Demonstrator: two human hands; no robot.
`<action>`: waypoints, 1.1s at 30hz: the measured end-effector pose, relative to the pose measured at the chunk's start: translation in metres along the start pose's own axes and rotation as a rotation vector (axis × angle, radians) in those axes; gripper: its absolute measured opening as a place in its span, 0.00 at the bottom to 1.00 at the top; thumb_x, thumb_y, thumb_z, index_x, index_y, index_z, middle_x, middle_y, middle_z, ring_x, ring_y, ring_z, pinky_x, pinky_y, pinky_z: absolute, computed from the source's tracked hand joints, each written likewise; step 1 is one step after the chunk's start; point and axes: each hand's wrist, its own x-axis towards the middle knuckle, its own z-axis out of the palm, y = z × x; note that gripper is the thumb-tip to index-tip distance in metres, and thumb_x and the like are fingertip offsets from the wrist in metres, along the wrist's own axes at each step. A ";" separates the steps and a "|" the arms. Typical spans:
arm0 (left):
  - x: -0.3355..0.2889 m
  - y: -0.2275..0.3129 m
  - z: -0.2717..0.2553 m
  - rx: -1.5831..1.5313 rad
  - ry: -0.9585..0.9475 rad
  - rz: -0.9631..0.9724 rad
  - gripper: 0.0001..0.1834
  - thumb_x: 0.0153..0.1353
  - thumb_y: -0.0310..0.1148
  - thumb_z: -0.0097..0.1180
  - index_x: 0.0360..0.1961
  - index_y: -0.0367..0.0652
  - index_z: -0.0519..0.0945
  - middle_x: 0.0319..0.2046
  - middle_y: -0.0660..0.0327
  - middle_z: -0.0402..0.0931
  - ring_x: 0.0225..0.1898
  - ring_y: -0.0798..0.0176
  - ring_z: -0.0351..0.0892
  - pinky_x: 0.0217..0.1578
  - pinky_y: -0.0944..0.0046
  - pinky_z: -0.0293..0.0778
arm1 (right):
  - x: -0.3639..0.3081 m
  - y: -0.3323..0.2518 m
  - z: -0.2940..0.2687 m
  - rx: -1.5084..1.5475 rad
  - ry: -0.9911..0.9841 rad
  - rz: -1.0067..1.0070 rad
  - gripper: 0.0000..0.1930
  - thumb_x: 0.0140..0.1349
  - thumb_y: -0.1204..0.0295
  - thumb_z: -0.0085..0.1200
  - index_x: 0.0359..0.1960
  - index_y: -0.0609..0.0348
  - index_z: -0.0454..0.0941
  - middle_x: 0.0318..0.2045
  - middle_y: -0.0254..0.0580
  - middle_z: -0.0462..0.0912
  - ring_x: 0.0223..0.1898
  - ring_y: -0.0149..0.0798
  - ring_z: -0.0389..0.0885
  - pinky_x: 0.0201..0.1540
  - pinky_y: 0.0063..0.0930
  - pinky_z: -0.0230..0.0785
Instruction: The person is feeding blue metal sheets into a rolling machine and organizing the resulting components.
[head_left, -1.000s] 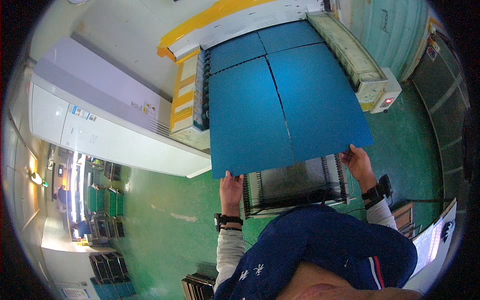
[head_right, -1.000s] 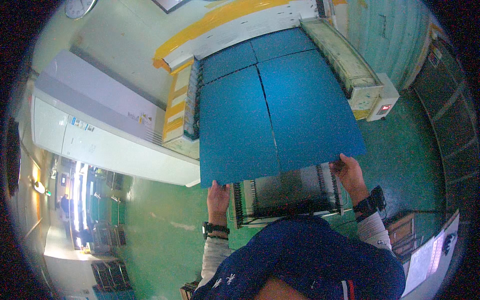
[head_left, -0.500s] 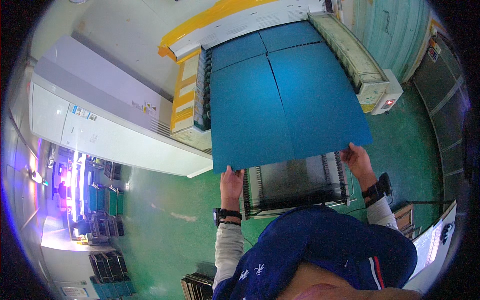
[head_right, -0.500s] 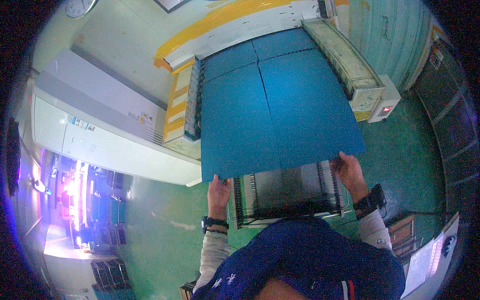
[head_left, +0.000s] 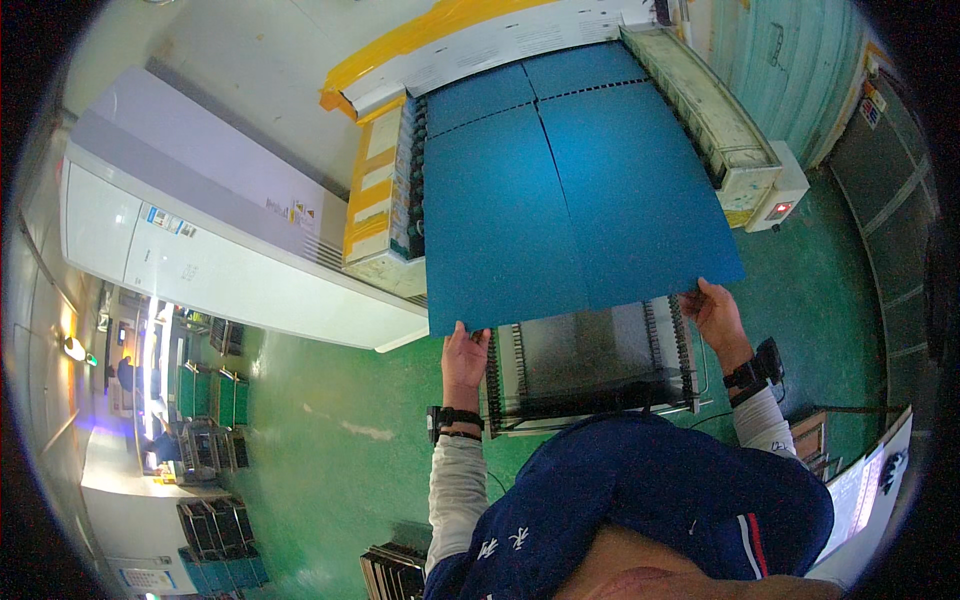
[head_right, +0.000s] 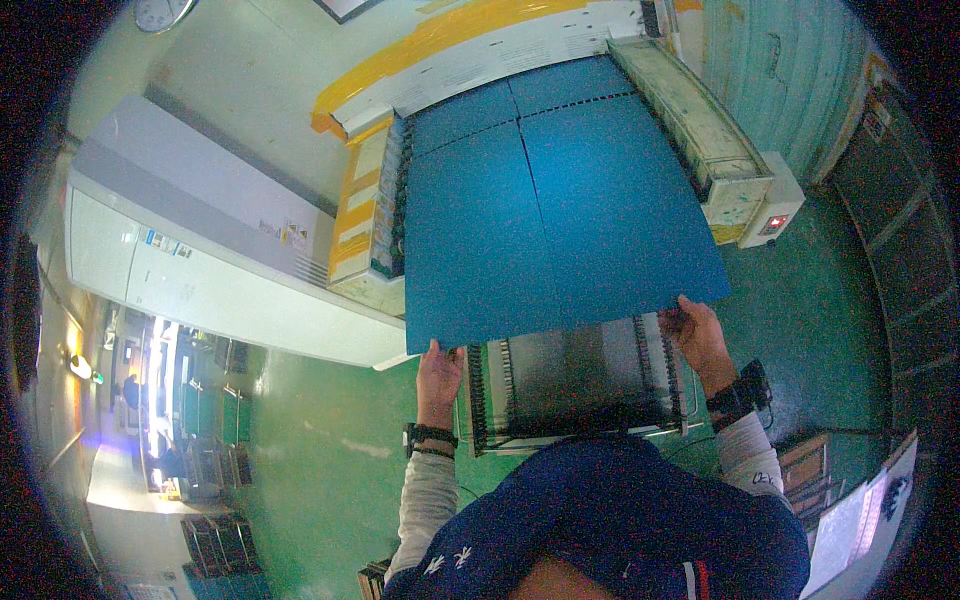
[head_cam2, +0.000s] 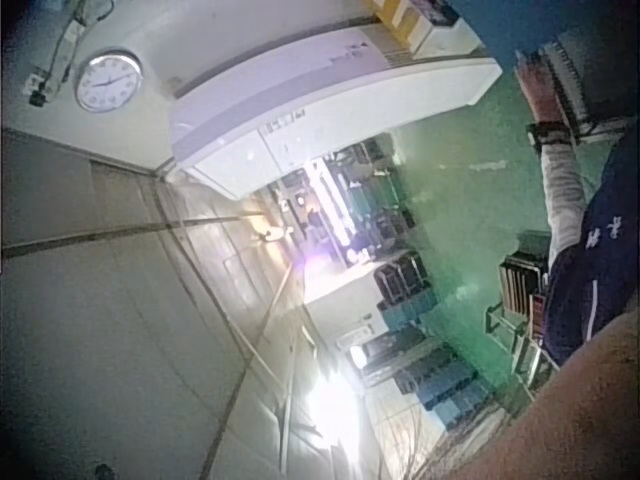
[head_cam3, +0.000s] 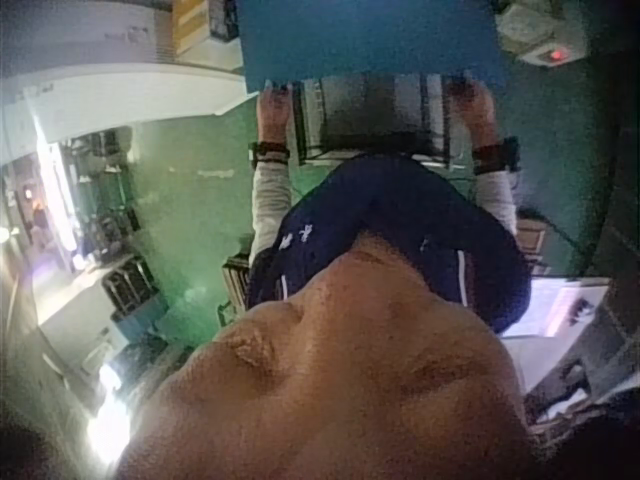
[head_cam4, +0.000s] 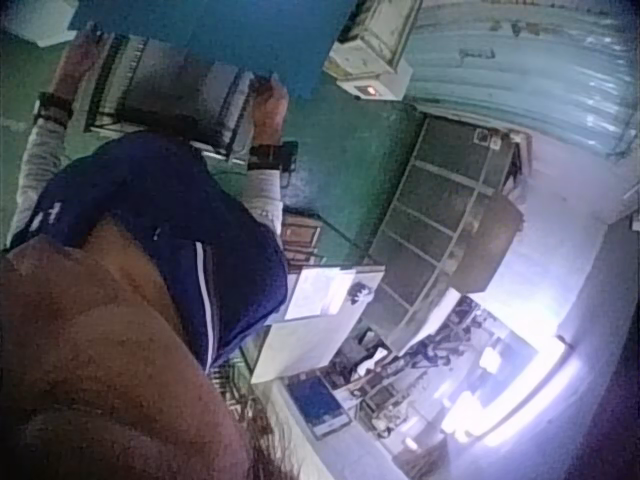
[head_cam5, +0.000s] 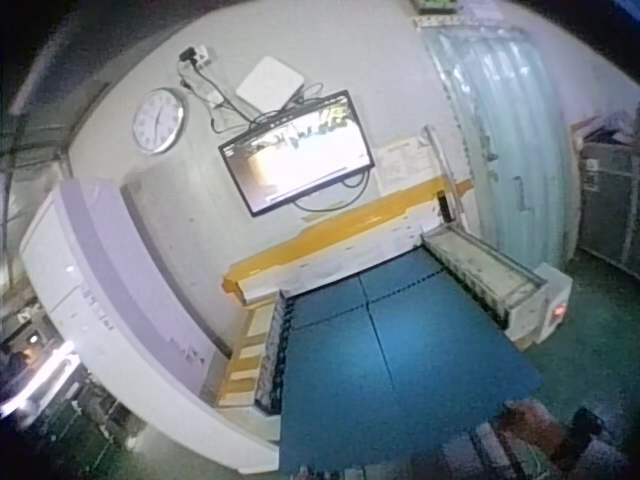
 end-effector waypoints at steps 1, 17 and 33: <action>0.001 0.000 0.000 0.000 -0.007 0.003 0.07 0.67 0.30 0.51 0.43 0.42 0.72 0.44 0.59 0.76 0.42 0.57 0.77 0.41 0.57 0.80 | 0.001 0.000 -0.001 -0.001 -0.010 -0.005 0.10 0.64 0.66 0.53 0.33 0.61 0.76 0.30 0.46 0.82 0.31 0.43 0.82 0.36 0.40 0.76; 0.022 -0.004 -0.007 -0.022 -0.032 -0.018 0.06 0.66 0.31 0.52 0.43 0.44 0.73 0.42 0.61 0.76 0.43 0.57 0.76 0.43 0.57 0.78 | 0.014 -0.005 0.006 -0.055 -0.046 -0.022 0.12 0.67 0.64 0.48 0.36 0.62 0.76 0.30 0.43 0.82 0.30 0.40 0.81 0.36 0.36 0.74; 0.020 -0.007 -0.007 -0.012 -0.086 -0.017 0.06 0.68 0.34 0.50 0.38 0.43 0.75 0.39 0.56 0.76 0.47 0.53 0.77 0.48 0.56 0.76 | 0.029 -0.004 0.008 0.009 -0.042 0.004 0.11 0.68 0.65 0.47 0.36 0.60 0.76 0.30 0.42 0.81 0.30 0.39 0.80 0.36 0.35 0.73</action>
